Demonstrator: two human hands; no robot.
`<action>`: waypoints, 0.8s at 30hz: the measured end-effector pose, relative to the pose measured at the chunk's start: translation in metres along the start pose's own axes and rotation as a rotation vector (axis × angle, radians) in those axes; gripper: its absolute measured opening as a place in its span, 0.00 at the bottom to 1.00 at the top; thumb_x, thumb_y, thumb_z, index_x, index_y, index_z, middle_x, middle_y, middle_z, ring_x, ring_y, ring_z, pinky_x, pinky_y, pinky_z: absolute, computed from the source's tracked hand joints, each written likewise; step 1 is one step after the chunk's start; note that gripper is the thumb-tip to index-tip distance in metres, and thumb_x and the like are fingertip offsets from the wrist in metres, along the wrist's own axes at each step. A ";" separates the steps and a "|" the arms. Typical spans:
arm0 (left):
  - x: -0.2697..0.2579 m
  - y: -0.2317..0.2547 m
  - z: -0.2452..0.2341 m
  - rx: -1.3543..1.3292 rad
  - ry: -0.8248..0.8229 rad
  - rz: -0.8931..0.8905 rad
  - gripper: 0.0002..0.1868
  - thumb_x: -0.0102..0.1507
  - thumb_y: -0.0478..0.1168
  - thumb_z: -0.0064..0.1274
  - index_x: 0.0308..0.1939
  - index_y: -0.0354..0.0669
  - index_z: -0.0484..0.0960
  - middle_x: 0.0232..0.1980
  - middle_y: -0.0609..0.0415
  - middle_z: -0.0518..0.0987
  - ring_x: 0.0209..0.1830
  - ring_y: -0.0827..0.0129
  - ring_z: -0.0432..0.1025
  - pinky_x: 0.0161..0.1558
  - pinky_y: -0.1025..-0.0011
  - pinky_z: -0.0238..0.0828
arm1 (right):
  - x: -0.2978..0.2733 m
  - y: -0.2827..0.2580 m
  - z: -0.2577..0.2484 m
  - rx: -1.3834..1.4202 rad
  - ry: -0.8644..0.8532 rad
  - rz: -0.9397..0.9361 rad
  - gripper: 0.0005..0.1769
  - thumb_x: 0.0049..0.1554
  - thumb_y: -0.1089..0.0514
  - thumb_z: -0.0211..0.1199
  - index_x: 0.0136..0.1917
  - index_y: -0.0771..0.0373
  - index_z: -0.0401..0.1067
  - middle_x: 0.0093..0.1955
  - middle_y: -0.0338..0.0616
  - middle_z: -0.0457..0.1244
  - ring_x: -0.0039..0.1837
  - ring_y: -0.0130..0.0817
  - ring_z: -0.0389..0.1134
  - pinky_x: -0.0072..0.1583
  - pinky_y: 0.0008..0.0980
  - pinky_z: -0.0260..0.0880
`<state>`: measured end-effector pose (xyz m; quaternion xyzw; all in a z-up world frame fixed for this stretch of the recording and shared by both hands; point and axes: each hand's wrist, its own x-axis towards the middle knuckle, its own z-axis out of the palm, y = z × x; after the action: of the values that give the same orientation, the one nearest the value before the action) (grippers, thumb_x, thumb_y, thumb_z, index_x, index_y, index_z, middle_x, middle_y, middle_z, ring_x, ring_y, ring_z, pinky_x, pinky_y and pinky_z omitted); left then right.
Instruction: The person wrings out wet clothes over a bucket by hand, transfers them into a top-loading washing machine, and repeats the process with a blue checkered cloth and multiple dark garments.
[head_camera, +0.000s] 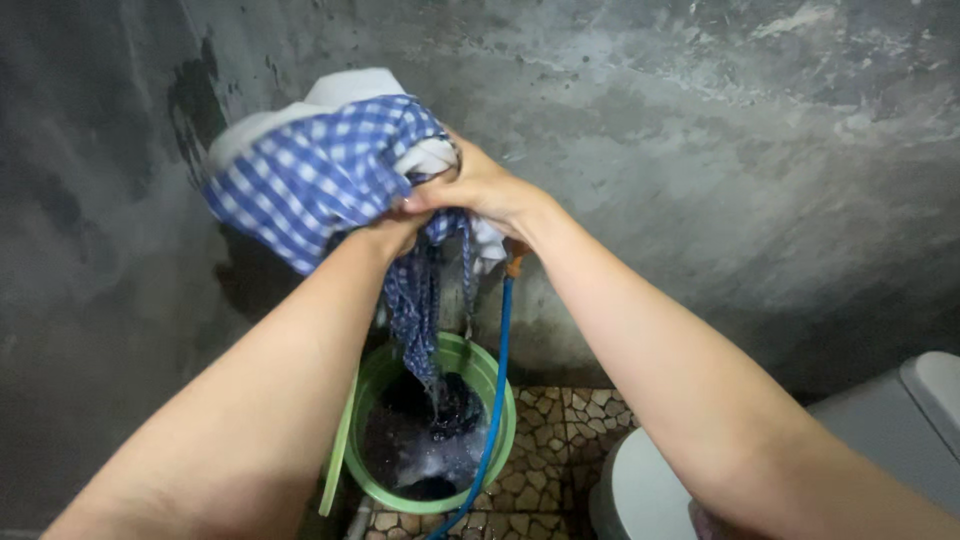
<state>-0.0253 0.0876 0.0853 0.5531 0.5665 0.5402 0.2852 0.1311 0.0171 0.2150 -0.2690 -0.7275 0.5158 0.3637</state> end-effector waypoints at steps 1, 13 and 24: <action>-0.004 0.005 -0.006 -0.039 0.013 -0.033 0.40 0.59 0.57 0.63 0.68 0.39 0.71 0.65 0.47 0.76 0.63 0.61 0.70 0.58 0.63 0.68 | -0.006 0.008 -0.004 0.045 -0.061 0.058 0.47 0.41 0.62 0.83 0.72 0.67 0.66 0.67 0.50 0.68 0.70 0.42 0.67 0.74 0.39 0.63; -0.022 0.076 -0.027 -0.199 0.031 -0.111 0.47 0.55 0.63 0.64 0.68 0.40 0.67 0.67 0.47 0.75 0.68 0.59 0.68 0.66 0.63 0.63 | -0.012 0.044 0.002 0.116 0.028 0.123 0.29 0.41 0.72 0.73 0.58 0.74 0.73 0.54 0.53 0.71 0.56 0.47 0.73 0.59 0.44 0.76; -0.052 0.117 -0.041 0.001 -0.014 0.101 0.54 0.51 0.70 0.65 0.69 0.41 0.65 0.69 0.48 0.74 0.72 0.57 0.65 0.73 0.63 0.58 | 0.013 0.061 0.026 0.011 0.407 -0.250 0.23 0.49 0.70 0.70 0.59 0.69 0.73 0.56 0.46 0.71 0.57 0.33 0.72 0.58 0.33 0.74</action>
<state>-0.0137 0.0036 0.1903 0.5849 0.5363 0.5495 0.2613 0.1032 0.0322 0.1551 -0.2732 -0.6643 0.4058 0.5652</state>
